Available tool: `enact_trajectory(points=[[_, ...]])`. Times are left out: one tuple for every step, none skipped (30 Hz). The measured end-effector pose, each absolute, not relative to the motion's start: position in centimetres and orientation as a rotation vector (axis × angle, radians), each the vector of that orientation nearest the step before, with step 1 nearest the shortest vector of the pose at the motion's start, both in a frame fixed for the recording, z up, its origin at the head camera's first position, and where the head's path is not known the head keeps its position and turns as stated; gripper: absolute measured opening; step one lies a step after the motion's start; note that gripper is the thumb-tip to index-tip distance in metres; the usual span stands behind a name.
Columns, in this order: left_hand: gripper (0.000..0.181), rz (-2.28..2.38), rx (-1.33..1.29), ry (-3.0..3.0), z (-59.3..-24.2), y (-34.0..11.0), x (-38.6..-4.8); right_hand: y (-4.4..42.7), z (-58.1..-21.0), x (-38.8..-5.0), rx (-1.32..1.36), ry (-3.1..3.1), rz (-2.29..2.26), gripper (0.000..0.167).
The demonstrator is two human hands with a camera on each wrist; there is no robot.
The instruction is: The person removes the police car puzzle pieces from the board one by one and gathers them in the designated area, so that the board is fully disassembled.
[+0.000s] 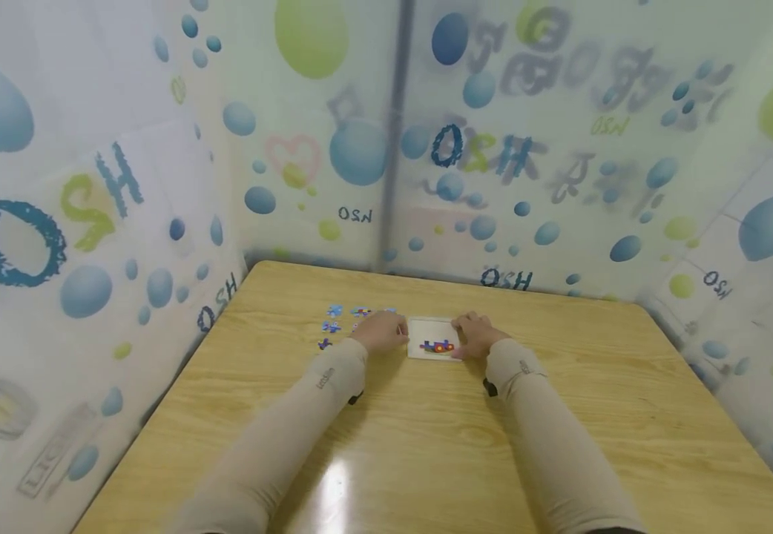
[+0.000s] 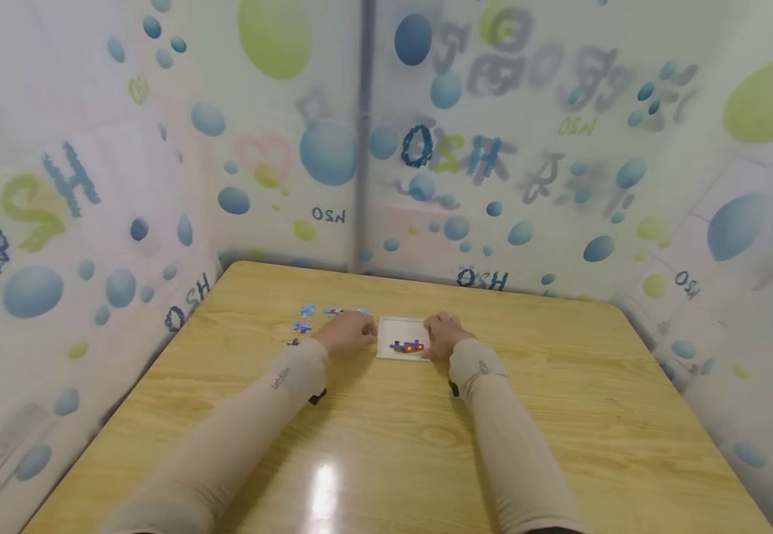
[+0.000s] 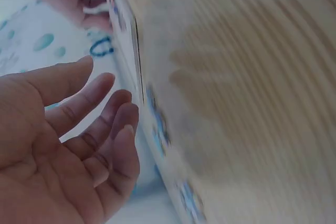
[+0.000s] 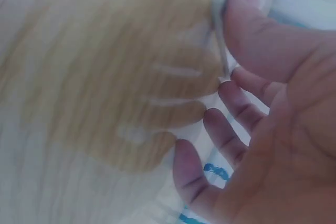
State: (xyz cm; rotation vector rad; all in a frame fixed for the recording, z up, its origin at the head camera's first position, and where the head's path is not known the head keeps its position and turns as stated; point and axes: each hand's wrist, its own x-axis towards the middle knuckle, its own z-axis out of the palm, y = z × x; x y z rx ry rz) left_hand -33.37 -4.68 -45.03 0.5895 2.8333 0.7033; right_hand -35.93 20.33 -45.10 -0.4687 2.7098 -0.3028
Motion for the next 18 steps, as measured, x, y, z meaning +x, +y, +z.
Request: enact_trajectory(points=[[0.016,0.686,0.593,2.834,-45.4,-3.9,-33.6,20.3,-45.1,-35.9,-0.447,2.693,-0.317,0.071],[0.018,0.663,0.586,2.834,-45.7,-3.1,-33.9,20.3,-45.1,-35.9,-0.437,2.684,-0.334,0.070],[0.020,0.638,0.579,2.836,-46.0,-2.4,-34.1,20.3,-45.1,-36.0,-0.424,2.675,-0.349,0.068],[0.023,0.612,0.575,2.840,-46.3,-1.8,-34.3,20.3,-45.2,-36.1,-0.419,2.670,-0.363,0.066],[0.025,0.587,0.570,2.843,-46.6,-1.3,-34.5,20.3,-45.2,-36.2,-0.420,2.665,-0.365,0.065],[0.027,0.572,0.561,2.844,-46.8,-0.8,-34.6,20.3,-45.4,-36.3,-0.423,2.660,-0.370,0.064],[0.028,0.553,0.561,2.847,-47.0,-0.4,-34.7,20.4,-45.6,-36.5,-0.437,2.664,-0.355,0.063],[0.029,0.531,0.566,2.851,-47.1,-0.1,-34.7,20.4,-45.8,-36.6,-0.453,2.669,-0.340,0.062],[0.028,0.528,0.568,2.850,-47.1,0.1,-34.7,20.5,-45.9,-36.7,-0.462,2.674,-0.331,0.062],[0.026,0.527,0.574,2.851,-47.1,0.3,-34.7,20.5,-46.0,-36.9,-0.476,2.686,-0.317,0.062],[0.025,0.525,0.577,2.854,-47.0,0.5,-34.6,20.5,-46.2,-37.0,-0.486,2.697,-0.308,0.063],[0.024,0.519,0.589,2.861,-47.0,0.6,-34.6,20.5,-46.3,-37.1,-0.492,2.708,-0.309,0.063],[0.023,0.506,0.610,2.868,-47.0,0.8,-34.6,20.5,-46.4,-37.2,-0.501,2.723,-0.299,0.063],[0.022,0.498,0.622,2.874,-47.0,0.9,-34.6,20.5,-46.5,-37.3,-0.503,2.734,-0.299,0.064],[0.021,0.491,0.635,2.880,-47.0,1.0,-34.6,20.5,-46.6,-37.3,-0.502,2.744,-0.301,0.064],[0.021,0.480,0.647,2.889,-47.0,1.2,-34.6,20.5,-46.7,-37.4,-0.504,2.753,-0.293,0.064],[0.021,0.469,0.652,2.894,-47.0,1.3,-34.6,20.4,-46.8,-37.4,-0.510,2.761,-0.285,0.064],[0.019,0.460,0.657,2.899,-47.0,1.5,-34.6,20.4,-46.9,-37.4,-0.515,2.765,-0.278,0.064]])
